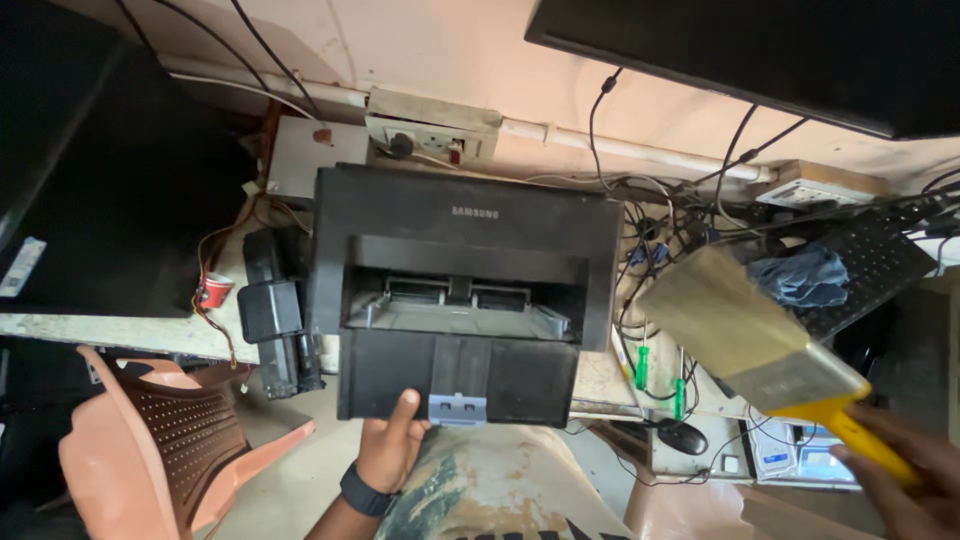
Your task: The person opens the front cover of a Samsung laser printer, removes the paper tray, and uses a brush to sweep dust from the tray and the printer's interior. The person then reinserts the tray and closes the cover.
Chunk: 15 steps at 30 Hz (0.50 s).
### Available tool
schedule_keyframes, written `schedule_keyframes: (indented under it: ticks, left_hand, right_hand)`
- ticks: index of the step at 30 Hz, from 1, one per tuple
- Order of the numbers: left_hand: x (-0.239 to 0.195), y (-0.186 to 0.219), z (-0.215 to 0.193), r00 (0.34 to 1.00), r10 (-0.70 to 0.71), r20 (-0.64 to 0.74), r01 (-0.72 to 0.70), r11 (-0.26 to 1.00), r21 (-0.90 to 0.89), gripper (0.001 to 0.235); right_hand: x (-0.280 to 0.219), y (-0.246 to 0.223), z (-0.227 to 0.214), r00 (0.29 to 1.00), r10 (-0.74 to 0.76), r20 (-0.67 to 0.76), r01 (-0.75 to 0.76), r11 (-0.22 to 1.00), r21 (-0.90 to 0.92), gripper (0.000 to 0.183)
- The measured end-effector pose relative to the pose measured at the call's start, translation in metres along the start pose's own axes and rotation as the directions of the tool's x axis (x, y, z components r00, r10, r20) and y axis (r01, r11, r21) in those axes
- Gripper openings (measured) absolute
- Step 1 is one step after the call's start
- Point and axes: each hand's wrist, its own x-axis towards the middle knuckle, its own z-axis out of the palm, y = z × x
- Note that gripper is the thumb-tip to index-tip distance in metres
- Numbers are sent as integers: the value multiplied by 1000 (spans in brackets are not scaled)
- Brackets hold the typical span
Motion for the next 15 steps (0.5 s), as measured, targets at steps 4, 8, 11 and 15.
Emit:
schedule_keyframes:
  ticks: [4,8,11,15]
  left_hand:
    - [1,-19,-36,991,-125,49,126,992,-3,27]
    - [1,-33,-66,965,-132,227,124,991,47,28]
    - [0,-30,-67,949,-194,247,179,980,81,31]
    - [-5,-7,-57,898,-305,316,290,952,95,45]
  right_hand:
    - [-2,-34,-17,989,-140,38,144,981,-127,52]
    - [-2,-81,-29,903,-389,185,430,843,-324,51]
    - [0,-127,-29,742,-585,328,659,546,-516,51]
    - [4,-192,-22,632,-529,566,727,153,-669,74]
